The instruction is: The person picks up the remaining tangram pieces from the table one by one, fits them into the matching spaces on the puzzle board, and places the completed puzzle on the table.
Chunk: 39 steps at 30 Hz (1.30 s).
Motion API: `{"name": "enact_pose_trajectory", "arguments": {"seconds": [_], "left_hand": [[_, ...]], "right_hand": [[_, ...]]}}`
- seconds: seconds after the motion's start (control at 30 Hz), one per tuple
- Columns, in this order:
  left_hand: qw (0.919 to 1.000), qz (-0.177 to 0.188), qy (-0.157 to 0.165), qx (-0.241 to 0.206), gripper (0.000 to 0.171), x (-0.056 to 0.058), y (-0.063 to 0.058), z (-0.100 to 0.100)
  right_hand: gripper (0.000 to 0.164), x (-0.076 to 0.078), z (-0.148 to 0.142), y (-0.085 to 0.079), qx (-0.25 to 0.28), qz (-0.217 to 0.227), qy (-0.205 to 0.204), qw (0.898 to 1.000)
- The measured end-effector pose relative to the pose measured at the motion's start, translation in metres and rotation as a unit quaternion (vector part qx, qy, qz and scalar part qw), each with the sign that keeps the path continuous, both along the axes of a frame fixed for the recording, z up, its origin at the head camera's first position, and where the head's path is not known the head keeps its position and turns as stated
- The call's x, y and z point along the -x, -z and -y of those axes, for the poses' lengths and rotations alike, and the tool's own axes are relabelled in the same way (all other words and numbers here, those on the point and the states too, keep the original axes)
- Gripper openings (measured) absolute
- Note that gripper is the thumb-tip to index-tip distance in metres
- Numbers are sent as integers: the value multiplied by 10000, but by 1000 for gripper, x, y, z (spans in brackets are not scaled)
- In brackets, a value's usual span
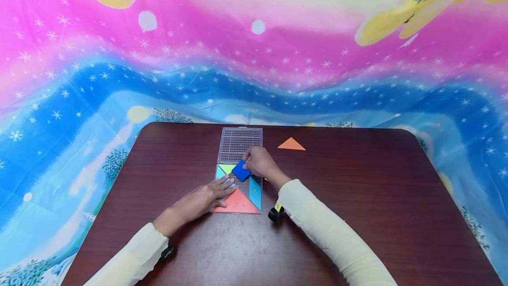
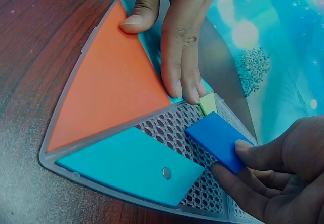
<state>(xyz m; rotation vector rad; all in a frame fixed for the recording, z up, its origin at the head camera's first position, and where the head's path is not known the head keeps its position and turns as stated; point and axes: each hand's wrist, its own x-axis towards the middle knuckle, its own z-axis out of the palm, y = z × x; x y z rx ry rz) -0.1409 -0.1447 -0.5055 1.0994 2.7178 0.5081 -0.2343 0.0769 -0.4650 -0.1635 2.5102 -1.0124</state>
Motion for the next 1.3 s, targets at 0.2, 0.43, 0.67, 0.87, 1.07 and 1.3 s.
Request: {"name": "enact_pose_trajectory", "arguments": {"seconds": [0.2,0.43,0.67,0.87,1.07,1.3], "left_hand": [[9999,-91,66,-24,55,0,1,0],[10000,-44,59,-45,54,1,1,0],[9999,-68,59,88,53,0,1,0],[9999,-81,42,87,53,0,1,0],[9999,-56,70,78,53,-1,2,0],[9998,-89,87,148,53,0,1,0]], "right_hand": [[12,-1,1,1,-20,38,-138,9999],[12,-3,3,3,14,-22,-229,9997],[10,-4,6,4,-34,-98,-266,9996],[13,-4,8,3,-99,-119,-259,9995],[13,-3,8,6,-289,-251,-275,9989],[13,-2,10,5,-500,-536,-418,9964]]}}
